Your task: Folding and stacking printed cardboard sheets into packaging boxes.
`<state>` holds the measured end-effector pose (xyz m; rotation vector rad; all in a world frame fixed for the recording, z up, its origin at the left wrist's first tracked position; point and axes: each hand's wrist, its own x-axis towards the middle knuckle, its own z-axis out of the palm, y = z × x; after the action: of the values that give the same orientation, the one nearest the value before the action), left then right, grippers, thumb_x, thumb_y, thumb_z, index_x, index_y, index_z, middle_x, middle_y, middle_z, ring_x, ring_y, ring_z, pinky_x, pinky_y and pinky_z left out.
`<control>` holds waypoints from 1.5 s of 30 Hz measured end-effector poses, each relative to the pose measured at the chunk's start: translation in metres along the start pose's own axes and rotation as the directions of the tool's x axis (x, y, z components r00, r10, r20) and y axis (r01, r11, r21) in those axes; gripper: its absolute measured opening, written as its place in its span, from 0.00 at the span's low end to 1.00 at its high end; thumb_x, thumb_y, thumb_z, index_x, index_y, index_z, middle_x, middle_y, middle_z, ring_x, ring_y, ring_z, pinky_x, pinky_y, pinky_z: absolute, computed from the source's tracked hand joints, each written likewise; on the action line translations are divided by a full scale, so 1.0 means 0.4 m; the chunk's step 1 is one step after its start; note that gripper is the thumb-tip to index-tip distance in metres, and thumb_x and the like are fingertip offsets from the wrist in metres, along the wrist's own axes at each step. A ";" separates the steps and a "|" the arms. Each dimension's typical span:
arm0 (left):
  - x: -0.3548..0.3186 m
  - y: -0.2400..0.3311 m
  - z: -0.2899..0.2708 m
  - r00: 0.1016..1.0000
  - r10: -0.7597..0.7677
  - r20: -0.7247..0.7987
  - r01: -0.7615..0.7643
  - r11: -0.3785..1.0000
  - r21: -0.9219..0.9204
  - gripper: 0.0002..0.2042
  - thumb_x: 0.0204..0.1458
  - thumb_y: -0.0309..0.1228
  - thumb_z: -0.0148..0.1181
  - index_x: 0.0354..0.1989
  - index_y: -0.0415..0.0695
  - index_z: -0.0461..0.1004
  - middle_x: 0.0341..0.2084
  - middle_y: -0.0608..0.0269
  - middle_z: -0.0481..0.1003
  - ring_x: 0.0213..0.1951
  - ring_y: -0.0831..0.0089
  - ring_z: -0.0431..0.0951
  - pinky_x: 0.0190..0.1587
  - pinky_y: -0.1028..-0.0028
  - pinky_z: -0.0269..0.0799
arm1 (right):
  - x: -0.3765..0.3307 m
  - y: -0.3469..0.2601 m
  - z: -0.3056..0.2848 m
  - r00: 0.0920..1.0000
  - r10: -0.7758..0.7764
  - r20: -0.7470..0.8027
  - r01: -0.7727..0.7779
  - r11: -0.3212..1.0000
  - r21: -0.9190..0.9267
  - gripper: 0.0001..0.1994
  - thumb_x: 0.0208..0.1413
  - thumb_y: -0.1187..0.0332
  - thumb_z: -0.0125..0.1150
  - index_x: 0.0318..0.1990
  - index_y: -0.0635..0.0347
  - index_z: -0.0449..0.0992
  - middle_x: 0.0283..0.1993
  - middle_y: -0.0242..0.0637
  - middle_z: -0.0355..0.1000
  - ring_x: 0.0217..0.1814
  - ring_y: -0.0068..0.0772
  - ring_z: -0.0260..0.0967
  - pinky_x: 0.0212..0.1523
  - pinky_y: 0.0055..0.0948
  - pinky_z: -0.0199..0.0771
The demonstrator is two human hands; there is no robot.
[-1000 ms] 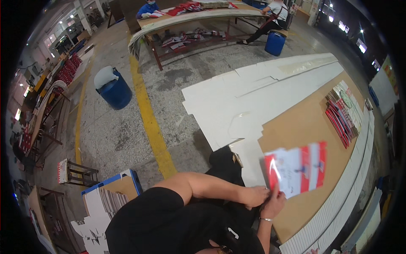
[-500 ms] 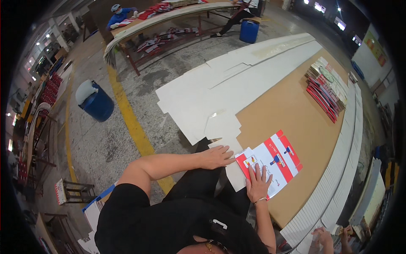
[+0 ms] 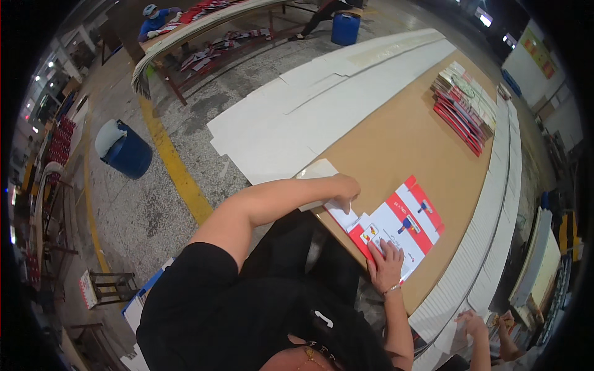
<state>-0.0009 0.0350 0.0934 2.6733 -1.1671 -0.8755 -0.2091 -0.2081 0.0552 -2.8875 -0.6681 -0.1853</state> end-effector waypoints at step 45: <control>-0.138 0.039 0.195 0.802 0.335 -0.495 -0.320 0.940 0.117 0.30 0.56 0.37 0.52 0.69 0.52 0.58 0.71 0.54 0.52 0.71 0.43 0.47 0.70 0.44 0.41 | 0.009 0.009 0.025 0.998 0.016 0.055 -0.024 0.990 0.141 0.28 0.56 0.62 0.63 0.64 0.20 0.66 0.70 0.49 0.55 0.74 0.61 0.46 0.70 0.68 0.41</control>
<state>-0.0831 0.0733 0.0590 2.3753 -1.4269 -0.0798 -0.2037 -0.2077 0.0456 -2.7708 -0.6343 -0.0546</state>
